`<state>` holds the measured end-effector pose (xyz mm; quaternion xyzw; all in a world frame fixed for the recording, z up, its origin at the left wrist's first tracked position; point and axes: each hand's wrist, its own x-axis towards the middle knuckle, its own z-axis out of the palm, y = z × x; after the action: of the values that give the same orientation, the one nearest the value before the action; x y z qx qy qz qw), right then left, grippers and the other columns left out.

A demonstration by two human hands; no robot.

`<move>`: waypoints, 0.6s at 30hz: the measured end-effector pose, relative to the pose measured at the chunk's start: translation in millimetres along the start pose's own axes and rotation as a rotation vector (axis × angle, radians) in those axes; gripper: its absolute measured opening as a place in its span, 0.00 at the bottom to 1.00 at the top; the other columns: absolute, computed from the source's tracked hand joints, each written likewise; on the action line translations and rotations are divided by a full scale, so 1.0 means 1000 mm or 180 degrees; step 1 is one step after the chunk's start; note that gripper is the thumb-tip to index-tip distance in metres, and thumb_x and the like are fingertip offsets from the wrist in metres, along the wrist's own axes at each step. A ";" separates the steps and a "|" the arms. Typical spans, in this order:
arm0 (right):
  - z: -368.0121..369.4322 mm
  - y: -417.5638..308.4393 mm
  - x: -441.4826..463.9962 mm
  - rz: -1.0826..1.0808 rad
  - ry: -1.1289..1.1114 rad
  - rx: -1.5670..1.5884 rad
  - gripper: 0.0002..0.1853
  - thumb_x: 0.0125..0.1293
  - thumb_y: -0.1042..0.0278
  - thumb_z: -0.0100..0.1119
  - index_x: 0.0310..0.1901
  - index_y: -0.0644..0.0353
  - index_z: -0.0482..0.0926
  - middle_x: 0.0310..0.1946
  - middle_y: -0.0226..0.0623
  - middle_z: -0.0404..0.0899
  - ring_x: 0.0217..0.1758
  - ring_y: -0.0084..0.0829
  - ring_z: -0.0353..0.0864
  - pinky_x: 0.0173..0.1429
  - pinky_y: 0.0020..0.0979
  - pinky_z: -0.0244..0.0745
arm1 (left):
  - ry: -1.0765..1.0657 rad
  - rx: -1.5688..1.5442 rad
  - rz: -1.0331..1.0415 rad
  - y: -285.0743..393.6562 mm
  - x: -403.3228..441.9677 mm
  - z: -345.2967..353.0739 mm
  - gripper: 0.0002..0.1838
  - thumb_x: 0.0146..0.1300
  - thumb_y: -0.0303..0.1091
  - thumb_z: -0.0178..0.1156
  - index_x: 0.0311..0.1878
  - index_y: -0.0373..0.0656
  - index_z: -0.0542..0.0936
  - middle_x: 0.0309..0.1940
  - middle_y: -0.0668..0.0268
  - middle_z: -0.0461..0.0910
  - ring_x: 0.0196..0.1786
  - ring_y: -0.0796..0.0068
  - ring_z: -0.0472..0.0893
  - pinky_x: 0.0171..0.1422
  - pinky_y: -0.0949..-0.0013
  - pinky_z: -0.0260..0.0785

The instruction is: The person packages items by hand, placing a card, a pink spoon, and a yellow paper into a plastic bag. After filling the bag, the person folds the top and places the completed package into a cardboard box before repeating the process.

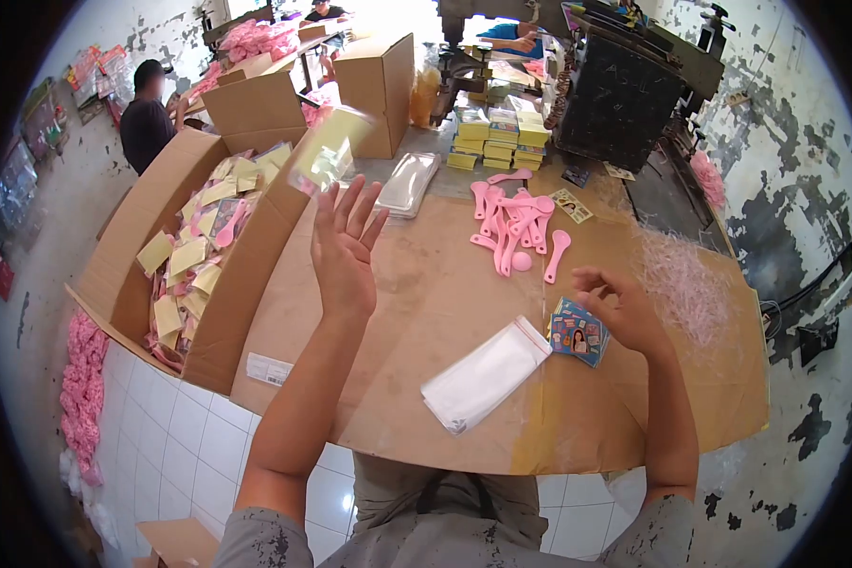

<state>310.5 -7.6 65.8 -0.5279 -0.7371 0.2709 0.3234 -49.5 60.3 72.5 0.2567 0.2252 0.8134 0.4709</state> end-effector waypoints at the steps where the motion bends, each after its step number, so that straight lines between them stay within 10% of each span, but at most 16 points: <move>1: -0.005 0.006 -0.004 -0.0056 -0.0053 -0.0272 0.17 0.70 0.65 0.68 0.58 0.59 0.84 0.46 0.37 0.86 0.51 0.28 0.85 0.54 0.32 0.78 | 0.0055 -0.0132 -0.0156 -0.007 0.004 -0.006 0.24 0.81 0.48 0.52 0.66 0.38 0.77 0.50 0.59 0.86 0.49 0.69 0.86 0.52 0.63 0.80; 8: -0.012 0.058 -0.016 0.0481 -0.0420 -0.0343 0.15 0.64 0.71 0.73 0.52 0.61 0.87 0.36 0.34 0.82 0.43 0.29 0.83 0.50 0.29 0.76 | -0.2776 0.4321 -0.0001 -0.054 -0.063 -0.026 0.20 0.61 0.45 0.74 0.51 0.44 0.85 0.39 0.63 0.84 0.40 0.64 0.84 0.46 0.60 0.76; 18: -0.011 0.055 -0.025 0.0171 -0.0143 -0.0269 0.07 0.70 0.74 0.65 0.47 0.64 0.84 0.38 0.33 0.79 0.41 0.26 0.80 0.46 0.31 0.75 | -0.3488 0.4252 0.0037 -0.063 -0.082 -0.026 0.14 0.61 0.40 0.76 0.43 0.44 0.86 0.36 0.65 0.80 0.39 0.69 0.82 0.44 0.64 0.76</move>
<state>357.4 -14.6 27.4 -0.5545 -0.7405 0.2600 0.2768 9.6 13.1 -2.8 0.8370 0.3960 0.2745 0.2594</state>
